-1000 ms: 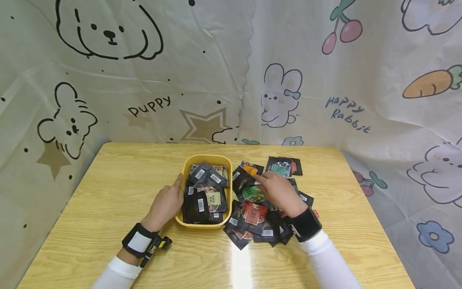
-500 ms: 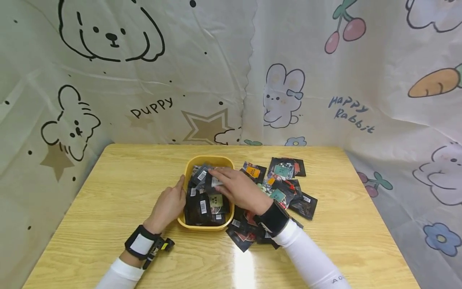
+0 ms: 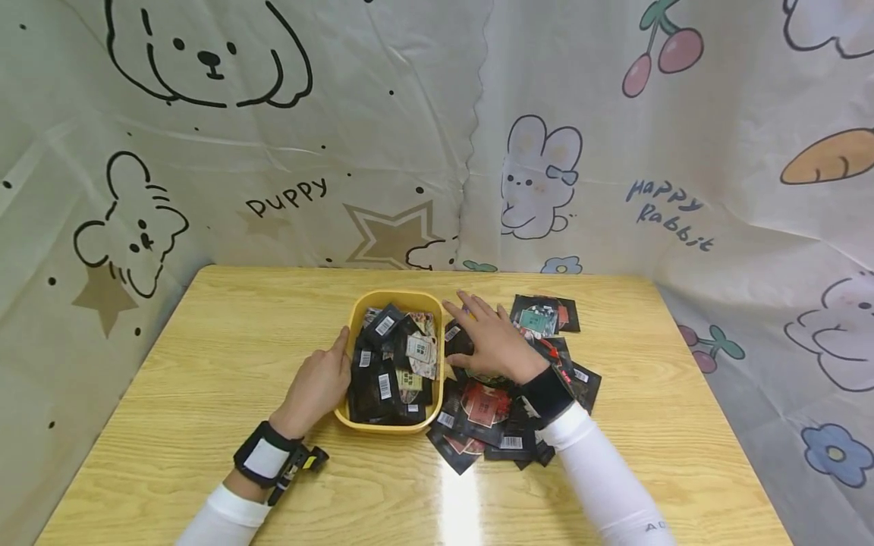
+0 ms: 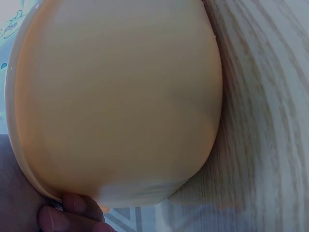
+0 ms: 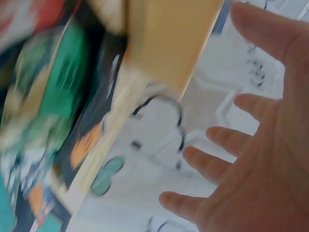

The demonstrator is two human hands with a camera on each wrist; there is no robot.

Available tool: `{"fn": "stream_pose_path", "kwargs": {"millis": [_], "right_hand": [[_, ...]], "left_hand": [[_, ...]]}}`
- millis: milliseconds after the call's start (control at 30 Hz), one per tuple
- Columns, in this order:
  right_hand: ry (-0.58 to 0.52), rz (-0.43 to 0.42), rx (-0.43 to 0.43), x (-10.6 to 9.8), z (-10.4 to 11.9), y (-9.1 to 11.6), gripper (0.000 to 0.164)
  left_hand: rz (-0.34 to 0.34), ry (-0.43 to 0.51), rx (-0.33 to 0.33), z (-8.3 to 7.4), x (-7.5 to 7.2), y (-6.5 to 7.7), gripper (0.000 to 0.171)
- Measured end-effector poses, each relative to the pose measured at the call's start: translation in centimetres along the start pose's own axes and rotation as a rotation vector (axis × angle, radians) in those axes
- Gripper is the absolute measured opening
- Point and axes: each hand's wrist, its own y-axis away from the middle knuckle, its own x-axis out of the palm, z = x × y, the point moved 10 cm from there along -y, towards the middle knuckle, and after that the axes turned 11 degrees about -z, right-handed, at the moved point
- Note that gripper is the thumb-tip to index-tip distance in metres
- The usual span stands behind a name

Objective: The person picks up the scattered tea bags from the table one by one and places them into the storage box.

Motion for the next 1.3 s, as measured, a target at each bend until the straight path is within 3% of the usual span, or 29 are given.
{"fn": "stream_pose_path", "kwargs": {"millis": [167, 333, 433, 500, 700, 833, 933, 1033, 1200, 1300], "right_hand": [[0.005, 0.076, 0.045, 1.0, -3.5, -0.7, 0.101], [0.006, 0.205, 0.095, 3.2, -5.9, -0.4, 0.102], [-0.009, 0.258, 0.131, 4.0, -6.7, 0.0, 0.094], [-0.012, 0.248, 0.130, 4.1, -6.8, 0.0, 0.083], [0.035, 0.087, 0.051, 2.8, -6.3, -0.7, 0.033], [0.046, 0.023, 0.009, 2.3, -5.9, -0.5, 0.012], [0.018, -0.001, 0.011, 1.8, -5.9, -0.2, 0.010], [-0.023, -0.072, 0.044, 0.1, -5.7, -0.2, 0.011], [-0.047, -0.302, 0.058, -4.6, -4.0, -0.5, 0.010], [-0.067, -0.425, 0.003, -6.8, -1.5, -0.7, 0.011]], "left_hand": [[-0.002, 0.001, -0.007, 0.0, 0.1, 0.0, 0.052], [0.012, 0.016, -0.010, -0.3, 0.4, 0.3, 0.053], [0.023, 0.021, -0.003, -0.5, 0.4, 0.4, 0.053], [0.012, 0.013, 0.007, -0.6, 0.2, 0.3, 0.053], [-0.006, 0.011, -0.001, -0.4, -0.1, 0.1, 0.053], [0.014, 0.022, -0.017, -0.2, 0.3, 0.2, 0.053], [0.008, 0.018, -0.016, -0.1, 0.4, 0.3, 0.053], [-0.008, 0.009, -0.005, 0.0, 0.3, 0.3, 0.053], [-0.021, 0.009, 0.010, 0.0, 0.0, 0.1, 0.053], [-0.020, 0.013, 0.010, 0.0, 0.0, 0.0, 0.053]]}}
